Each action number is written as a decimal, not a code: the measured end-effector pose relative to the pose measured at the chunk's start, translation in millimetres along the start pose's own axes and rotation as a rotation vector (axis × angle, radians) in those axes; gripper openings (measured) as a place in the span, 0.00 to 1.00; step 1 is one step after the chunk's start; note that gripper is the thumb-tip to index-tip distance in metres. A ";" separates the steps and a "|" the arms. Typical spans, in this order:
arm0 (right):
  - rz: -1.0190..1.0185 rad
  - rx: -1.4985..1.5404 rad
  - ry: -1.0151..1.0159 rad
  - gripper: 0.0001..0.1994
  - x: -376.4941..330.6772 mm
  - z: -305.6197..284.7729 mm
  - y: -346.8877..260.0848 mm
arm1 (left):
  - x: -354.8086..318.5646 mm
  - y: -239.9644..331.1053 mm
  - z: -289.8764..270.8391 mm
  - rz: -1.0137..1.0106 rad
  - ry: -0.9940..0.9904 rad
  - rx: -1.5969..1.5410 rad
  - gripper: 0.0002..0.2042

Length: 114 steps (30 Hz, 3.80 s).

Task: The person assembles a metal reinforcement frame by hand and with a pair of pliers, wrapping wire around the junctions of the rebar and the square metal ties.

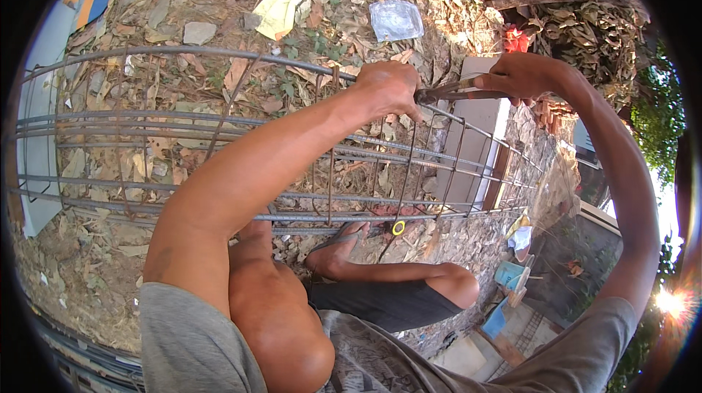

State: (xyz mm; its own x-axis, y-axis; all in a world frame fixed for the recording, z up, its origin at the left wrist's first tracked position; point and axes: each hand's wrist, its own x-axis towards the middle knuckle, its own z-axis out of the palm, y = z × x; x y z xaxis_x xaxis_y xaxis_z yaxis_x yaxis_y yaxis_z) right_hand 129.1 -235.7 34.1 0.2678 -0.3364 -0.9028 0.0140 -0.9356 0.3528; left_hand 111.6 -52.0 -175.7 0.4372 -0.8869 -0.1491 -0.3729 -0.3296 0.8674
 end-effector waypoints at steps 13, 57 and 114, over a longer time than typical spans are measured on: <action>-0.140 -0.324 0.242 0.29 -24.8 20.8 -13.5 | -1.5 1.8 -4.5 0.004 -0.045 0.026 0.29; 0.154 0.161 -0.056 0.16 -14.6 3.8 -2.8 | 5.6 4.3 -9.4 -0.016 -0.164 0.006 0.31; -0.555 -0.871 1.042 0.24 -21.1 31.5 9.1 | 7.0 0.0 -4.9 0.025 -0.072 -0.058 0.27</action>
State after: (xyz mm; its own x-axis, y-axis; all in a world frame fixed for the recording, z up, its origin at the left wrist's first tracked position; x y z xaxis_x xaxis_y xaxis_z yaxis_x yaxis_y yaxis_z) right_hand 93.2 -240.5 48.6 0.5887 0.6186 -0.5204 0.8080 -0.4304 0.4024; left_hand 118.7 -56.6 -174.4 0.3676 -0.9162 -0.1593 -0.3339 -0.2899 0.8969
